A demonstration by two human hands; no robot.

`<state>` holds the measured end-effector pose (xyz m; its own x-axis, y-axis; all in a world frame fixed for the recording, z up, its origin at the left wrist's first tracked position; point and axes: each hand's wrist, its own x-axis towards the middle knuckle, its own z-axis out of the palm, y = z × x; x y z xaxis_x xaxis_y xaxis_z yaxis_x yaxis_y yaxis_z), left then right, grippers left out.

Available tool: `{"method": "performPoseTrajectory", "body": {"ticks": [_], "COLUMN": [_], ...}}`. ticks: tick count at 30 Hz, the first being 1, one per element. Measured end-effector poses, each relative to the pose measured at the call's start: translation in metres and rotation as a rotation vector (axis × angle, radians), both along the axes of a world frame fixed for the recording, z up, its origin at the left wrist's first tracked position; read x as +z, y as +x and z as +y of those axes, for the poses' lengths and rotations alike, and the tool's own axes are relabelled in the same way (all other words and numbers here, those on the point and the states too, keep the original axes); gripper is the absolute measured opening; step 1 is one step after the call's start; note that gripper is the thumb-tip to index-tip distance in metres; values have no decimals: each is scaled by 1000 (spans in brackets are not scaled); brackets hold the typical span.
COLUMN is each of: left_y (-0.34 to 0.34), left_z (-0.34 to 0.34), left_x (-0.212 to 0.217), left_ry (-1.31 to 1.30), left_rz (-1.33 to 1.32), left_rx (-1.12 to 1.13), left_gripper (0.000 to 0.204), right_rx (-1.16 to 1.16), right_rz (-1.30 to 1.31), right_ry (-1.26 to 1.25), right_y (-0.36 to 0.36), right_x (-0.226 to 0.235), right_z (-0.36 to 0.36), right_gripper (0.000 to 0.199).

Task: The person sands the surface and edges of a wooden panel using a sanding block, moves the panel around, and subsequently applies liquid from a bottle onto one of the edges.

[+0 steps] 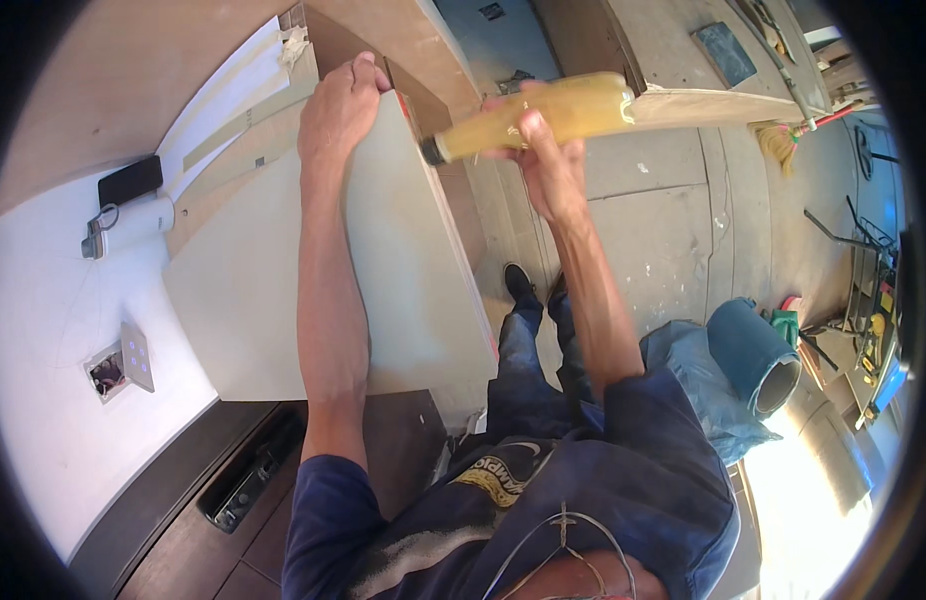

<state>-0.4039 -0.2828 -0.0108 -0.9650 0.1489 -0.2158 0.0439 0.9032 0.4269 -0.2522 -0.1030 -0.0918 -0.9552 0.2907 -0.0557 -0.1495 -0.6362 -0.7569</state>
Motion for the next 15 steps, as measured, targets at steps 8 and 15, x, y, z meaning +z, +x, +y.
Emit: {"method": "performPoseTrajectory", "body": {"ticks": [8, 15], "left_y": [2, 1], "left_z": [8, 11], "left_x": [1, 0], "left_ry": [-4, 7], "left_rz": [16, 14], "left_rx": [19, 14], "left_gripper": [56, 56], "right_rx": [-21, -28], "right_rz": [45, 55], "right_ry": [-66, -34], "right_y": [-25, -17], "right_x": [8, 10], "right_z": [5, 8], "right_gripper": [57, 59]}}
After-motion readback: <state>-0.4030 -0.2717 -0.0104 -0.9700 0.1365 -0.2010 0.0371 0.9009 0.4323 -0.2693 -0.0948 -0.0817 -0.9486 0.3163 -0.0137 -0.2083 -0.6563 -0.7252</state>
